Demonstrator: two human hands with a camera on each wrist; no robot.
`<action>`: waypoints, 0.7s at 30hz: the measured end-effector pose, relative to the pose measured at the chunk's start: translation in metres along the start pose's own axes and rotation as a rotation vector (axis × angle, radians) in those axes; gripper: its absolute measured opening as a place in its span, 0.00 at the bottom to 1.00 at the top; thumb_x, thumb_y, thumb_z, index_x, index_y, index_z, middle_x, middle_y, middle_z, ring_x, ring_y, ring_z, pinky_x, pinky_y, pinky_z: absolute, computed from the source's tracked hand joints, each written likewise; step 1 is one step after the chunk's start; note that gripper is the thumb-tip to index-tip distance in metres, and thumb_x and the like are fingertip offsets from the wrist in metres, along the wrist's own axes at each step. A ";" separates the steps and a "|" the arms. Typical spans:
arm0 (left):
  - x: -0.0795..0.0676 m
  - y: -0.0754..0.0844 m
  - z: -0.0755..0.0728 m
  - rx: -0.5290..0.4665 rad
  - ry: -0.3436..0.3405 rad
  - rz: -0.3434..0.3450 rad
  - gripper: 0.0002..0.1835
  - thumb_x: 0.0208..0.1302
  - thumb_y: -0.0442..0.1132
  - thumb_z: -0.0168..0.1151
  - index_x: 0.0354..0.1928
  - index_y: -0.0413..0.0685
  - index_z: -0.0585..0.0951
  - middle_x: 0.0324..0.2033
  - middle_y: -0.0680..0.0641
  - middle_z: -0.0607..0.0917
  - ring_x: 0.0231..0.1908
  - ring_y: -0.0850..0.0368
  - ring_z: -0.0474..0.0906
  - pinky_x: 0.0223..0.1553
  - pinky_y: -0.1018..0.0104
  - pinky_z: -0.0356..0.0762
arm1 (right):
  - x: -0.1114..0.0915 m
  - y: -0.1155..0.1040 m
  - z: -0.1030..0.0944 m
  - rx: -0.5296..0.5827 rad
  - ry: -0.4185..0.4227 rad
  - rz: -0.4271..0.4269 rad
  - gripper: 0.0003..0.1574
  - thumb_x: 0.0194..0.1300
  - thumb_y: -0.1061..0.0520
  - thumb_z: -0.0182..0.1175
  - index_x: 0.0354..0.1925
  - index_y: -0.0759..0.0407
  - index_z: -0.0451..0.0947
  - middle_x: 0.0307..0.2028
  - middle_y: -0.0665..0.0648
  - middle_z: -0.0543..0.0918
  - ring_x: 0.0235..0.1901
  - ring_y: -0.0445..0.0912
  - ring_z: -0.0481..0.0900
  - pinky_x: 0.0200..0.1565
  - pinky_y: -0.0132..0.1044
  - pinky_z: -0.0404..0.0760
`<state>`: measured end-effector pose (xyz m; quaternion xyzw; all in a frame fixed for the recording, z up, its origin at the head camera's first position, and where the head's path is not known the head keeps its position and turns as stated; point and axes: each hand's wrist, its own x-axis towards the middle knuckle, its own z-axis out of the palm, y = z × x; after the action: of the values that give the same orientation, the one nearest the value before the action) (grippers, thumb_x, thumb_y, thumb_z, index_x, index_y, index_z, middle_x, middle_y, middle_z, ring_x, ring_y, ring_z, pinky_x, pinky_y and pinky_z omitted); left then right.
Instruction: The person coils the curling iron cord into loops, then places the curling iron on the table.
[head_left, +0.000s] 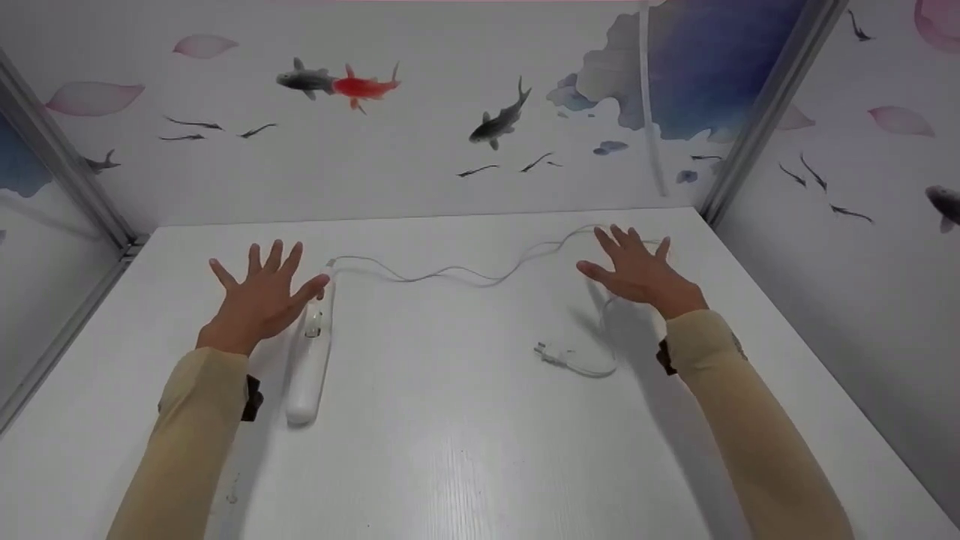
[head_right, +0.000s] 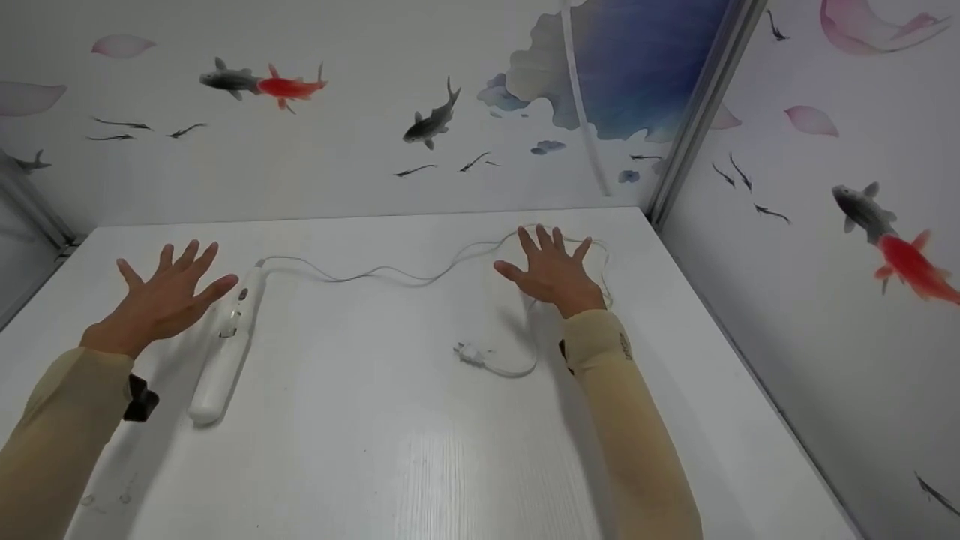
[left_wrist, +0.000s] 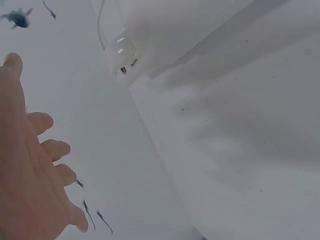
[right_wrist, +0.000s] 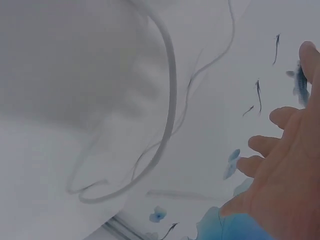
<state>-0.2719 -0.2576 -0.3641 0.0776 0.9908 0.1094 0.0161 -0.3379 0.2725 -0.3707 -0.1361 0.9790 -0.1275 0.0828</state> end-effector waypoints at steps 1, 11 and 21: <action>-0.002 0.000 0.002 -0.006 0.004 0.004 0.49 0.73 0.72 0.33 0.79 0.40 0.45 0.76 0.26 0.42 0.75 0.22 0.31 0.58 0.18 0.14 | -0.001 0.000 0.002 0.018 -0.003 -0.001 0.54 0.74 0.24 0.34 0.80 0.56 0.36 0.79 0.68 0.35 0.78 0.69 0.29 0.63 0.77 0.19; -0.018 0.001 0.024 -0.097 -0.056 -0.001 0.49 0.72 0.72 0.36 0.79 0.43 0.46 0.76 0.26 0.46 0.74 0.21 0.35 0.60 0.18 0.18 | -0.016 -0.009 0.021 0.158 -0.014 -0.034 0.52 0.75 0.27 0.35 0.80 0.58 0.42 0.79 0.68 0.44 0.79 0.66 0.37 0.66 0.76 0.22; -0.031 0.002 0.039 -0.311 -0.149 -0.049 0.53 0.70 0.72 0.42 0.80 0.43 0.40 0.77 0.28 0.42 0.75 0.23 0.32 0.64 0.20 0.23 | -0.028 -0.019 0.039 0.232 0.071 -0.041 0.50 0.74 0.25 0.39 0.76 0.58 0.58 0.75 0.66 0.60 0.76 0.64 0.54 0.73 0.68 0.40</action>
<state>-0.2391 -0.2526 -0.4011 0.0579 0.9596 0.2551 0.1037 -0.2983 0.2535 -0.3994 -0.1410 0.9570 -0.2462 0.0605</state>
